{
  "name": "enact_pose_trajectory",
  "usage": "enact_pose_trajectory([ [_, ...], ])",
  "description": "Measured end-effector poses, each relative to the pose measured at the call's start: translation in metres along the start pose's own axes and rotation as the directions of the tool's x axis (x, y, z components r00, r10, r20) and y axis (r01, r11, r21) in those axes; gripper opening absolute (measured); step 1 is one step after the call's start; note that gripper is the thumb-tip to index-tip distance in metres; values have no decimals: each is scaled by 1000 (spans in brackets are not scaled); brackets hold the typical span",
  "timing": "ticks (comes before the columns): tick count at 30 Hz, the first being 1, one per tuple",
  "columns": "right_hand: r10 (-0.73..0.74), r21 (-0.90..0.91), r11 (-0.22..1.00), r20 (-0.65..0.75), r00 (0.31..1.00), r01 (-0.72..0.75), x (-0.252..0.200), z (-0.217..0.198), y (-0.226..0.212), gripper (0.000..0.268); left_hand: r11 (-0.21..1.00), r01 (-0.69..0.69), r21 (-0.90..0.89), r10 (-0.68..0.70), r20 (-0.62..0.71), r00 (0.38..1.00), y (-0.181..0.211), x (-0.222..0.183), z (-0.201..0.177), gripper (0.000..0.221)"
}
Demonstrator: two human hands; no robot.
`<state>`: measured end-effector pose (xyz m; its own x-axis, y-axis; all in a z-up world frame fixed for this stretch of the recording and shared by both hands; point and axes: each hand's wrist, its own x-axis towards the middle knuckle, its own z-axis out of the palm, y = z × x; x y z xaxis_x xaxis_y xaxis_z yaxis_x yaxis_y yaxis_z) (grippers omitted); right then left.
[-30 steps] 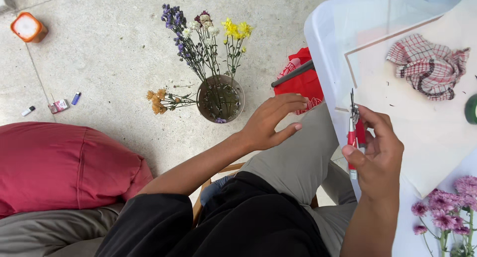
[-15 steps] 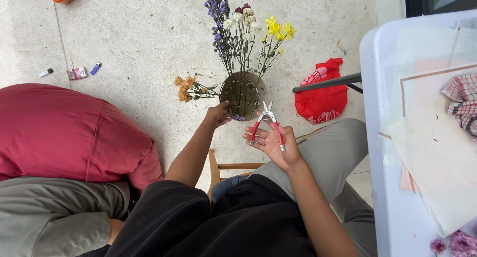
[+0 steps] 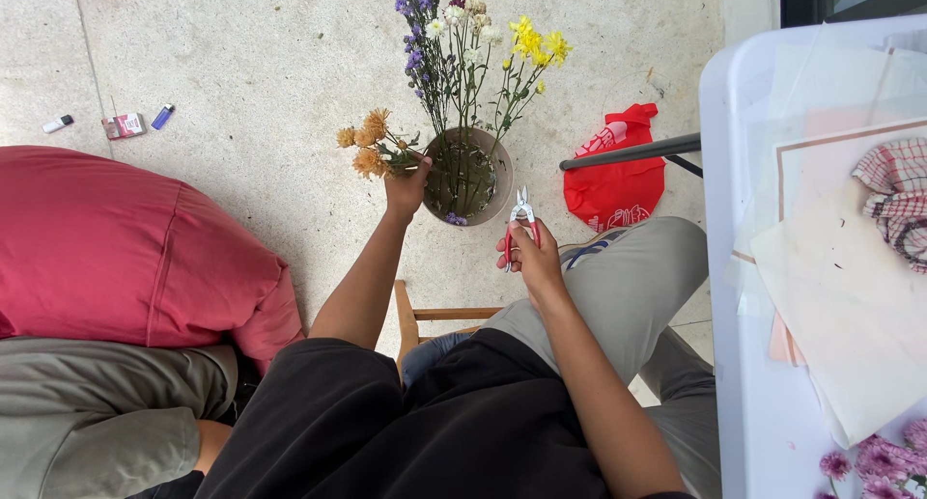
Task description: The person arranges a bouquet by selecting individual flowers from a container, trimming the stems with shears, wiping them with a cloth, and placing them together on a table.
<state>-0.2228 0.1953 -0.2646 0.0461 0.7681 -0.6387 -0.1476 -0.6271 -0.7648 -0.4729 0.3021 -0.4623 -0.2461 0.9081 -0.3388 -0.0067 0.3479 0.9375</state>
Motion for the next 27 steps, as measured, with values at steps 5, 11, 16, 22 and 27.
enact_pose_trajectory([
  [5,72,135,988,8,997,-72,12,-7,14,37,953,-273,129,269,45,962,121,-41,-3,15],
  [11,41,197,980,-41,998,-32,13,0,-27,36,804,-586,102,585,37,810,256,-89,-27,13],
  [16,-184,158,969,-45,982,188,48,2,-29,35,502,-851,152,860,20,510,328,-109,-33,8],
  [22,82,-121,991,213,974,-57,57,-2,6,35,381,-923,-51,923,-37,383,366,-129,-25,14],
  [27,53,-87,995,155,986,-40,56,-17,-7,39,317,-947,-45,946,-51,319,369,-132,-33,15],
])
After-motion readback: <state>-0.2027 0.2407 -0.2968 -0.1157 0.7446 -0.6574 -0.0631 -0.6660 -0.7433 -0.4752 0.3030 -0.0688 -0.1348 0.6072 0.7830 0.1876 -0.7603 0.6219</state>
